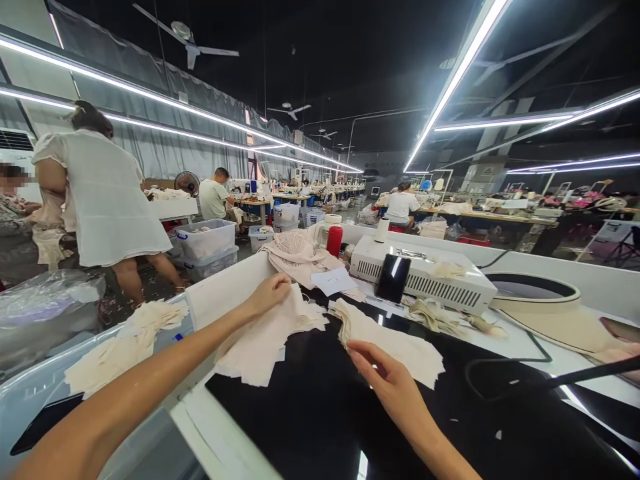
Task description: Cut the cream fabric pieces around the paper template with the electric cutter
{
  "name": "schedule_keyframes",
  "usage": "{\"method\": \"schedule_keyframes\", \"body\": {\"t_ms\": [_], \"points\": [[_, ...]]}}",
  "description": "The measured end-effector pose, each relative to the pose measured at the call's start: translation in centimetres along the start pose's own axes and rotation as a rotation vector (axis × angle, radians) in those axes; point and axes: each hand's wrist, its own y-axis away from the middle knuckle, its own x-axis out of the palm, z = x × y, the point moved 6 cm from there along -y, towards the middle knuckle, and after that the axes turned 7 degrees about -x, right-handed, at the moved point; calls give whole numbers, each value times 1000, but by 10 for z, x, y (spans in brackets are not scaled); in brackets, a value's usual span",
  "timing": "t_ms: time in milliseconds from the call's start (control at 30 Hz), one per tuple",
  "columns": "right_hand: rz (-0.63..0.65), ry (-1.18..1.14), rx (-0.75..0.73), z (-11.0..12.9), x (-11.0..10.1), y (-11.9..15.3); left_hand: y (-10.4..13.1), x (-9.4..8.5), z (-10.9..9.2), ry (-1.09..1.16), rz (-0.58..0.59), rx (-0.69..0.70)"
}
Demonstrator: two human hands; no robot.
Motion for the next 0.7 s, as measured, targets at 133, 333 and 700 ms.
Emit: {"method": "schedule_keyframes", "body": {"t_ms": [133,333,700], "points": [[9,-211,135,6,10,11,32,26,-43,191,185,68],[94,-464,242,24,25,37,74,63,-74,344,431,70],[4,-472,253,32,11,60,110,103,-51,446,648,-246]]}}
